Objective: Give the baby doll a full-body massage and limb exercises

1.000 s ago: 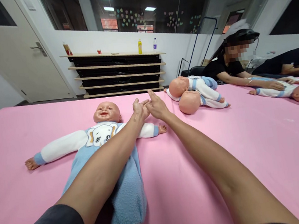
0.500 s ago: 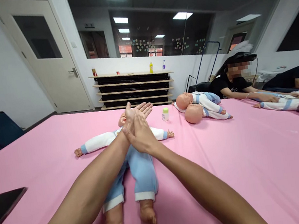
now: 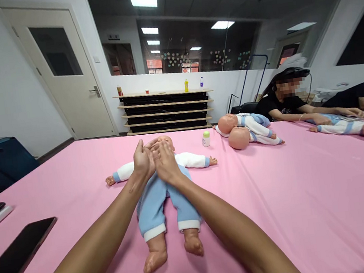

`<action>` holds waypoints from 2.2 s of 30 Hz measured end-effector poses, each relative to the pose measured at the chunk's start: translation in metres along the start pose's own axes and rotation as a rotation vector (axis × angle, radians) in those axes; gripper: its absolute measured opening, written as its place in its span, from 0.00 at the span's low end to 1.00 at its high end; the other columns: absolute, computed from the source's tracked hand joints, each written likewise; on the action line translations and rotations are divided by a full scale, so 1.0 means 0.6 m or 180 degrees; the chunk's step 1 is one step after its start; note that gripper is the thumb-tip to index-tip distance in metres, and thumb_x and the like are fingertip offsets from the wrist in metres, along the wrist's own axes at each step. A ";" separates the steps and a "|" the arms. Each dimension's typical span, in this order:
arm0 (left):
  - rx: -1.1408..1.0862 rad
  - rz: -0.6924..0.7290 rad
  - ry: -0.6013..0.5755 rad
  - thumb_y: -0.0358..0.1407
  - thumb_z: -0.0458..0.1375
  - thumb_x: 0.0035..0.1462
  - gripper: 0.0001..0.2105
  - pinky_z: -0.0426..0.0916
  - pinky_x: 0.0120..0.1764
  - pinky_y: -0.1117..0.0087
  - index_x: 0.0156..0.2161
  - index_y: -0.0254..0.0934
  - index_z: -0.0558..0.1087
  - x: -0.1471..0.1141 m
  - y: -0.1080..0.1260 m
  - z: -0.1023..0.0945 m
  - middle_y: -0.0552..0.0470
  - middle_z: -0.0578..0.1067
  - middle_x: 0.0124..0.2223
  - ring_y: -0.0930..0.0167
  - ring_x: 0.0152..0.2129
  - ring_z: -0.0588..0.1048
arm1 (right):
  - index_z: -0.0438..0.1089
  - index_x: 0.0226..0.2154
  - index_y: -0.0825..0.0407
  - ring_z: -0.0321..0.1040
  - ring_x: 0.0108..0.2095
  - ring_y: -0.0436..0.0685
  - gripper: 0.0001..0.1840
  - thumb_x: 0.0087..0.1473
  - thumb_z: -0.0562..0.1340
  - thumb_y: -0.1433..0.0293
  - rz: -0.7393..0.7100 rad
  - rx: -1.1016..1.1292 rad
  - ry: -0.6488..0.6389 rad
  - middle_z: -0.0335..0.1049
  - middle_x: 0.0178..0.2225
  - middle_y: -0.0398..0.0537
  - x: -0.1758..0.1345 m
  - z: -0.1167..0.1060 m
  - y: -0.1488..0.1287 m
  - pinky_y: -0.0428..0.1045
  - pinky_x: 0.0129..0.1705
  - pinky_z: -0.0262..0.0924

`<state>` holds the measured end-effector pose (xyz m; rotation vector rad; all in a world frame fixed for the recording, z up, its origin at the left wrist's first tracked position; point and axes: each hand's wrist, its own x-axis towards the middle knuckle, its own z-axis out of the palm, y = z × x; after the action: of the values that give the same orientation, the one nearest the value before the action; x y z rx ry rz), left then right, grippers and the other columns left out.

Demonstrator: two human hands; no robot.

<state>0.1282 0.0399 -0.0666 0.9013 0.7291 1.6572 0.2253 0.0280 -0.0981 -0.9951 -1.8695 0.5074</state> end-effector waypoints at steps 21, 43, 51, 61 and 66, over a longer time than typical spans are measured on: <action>0.4024 0.1967 -0.0766 0.38 0.45 0.63 0.18 0.57 0.63 0.57 0.53 0.36 0.68 -0.030 -0.114 -0.099 0.47 0.68 0.56 0.68 0.56 0.63 | 0.68 0.48 0.55 0.62 0.49 0.55 0.20 0.52 0.55 0.74 -0.1096 -0.0716 -0.0659 0.68 0.48 0.53 -0.006 0.014 0.101 0.51 0.57 0.56; 0.4477 0.1379 -0.0993 0.42 0.40 0.65 0.21 0.48 0.65 0.52 0.57 0.43 0.67 -0.010 -0.131 -0.107 0.52 0.65 0.60 0.67 0.61 0.58 | 0.65 0.51 0.56 0.60 0.55 0.56 0.20 0.60 0.49 0.69 0.0355 -0.1321 0.0074 0.64 0.53 0.55 -0.017 0.017 0.118 0.53 0.60 0.52; 0.4452 0.1242 -0.0656 0.44 0.40 0.64 0.21 0.47 0.62 0.44 0.57 0.45 0.66 -0.002 -0.137 -0.110 0.50 0.63 0.62 0.64 0.61 0.58 | 0.69 0.43 0.56 0.63 0.50 0.56 0.16 0.55 0.51 0.73 -0.0077 -0.1205 0.0399 0.68 0.47 0.54 -0.017 0.022 0.120 0.53 0.58 0.55; 0.4060 0.1410 0.0065 0.42 0.37 0.65 0.23 0.54 0.63 0.54 0.50 0.33 0.70 -0.006 -0.138 -0.121 0.43 0.70 0.55 0.67 0.56 0.65 | 0.71 0.41 0.51 0.65 0.48 0.52 0.17 0.53 0.53 0.76 -0.1036 -0.0652 -0.0533 0.71 0.45 0.46 -0.021 0.009 0.096 0.48 0.56 0.57; 0.3925 0.1483 0.0462 0.42 0.40 0.64 0.20 0.59 0.58 0.54 0.47 0.33 0.69 -0.023 -0.126 -0.110 0.41 0.70 0.51 0.65 0.51 0.67 | 0.68 0.51 0.51 0.60 0.55 0.53 0.20 0.57 0.52 0.73 -0.1008 -0.0781 -0.0756 0.66 0.52 0.48 -0.010 0.010 0.094 0.53 0.61 0.52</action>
<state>0.1125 0.0439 -0.1667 1.9121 1.8247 1.5792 0.2456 0.0566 -0.1429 -0.7963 -2.2939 0.2165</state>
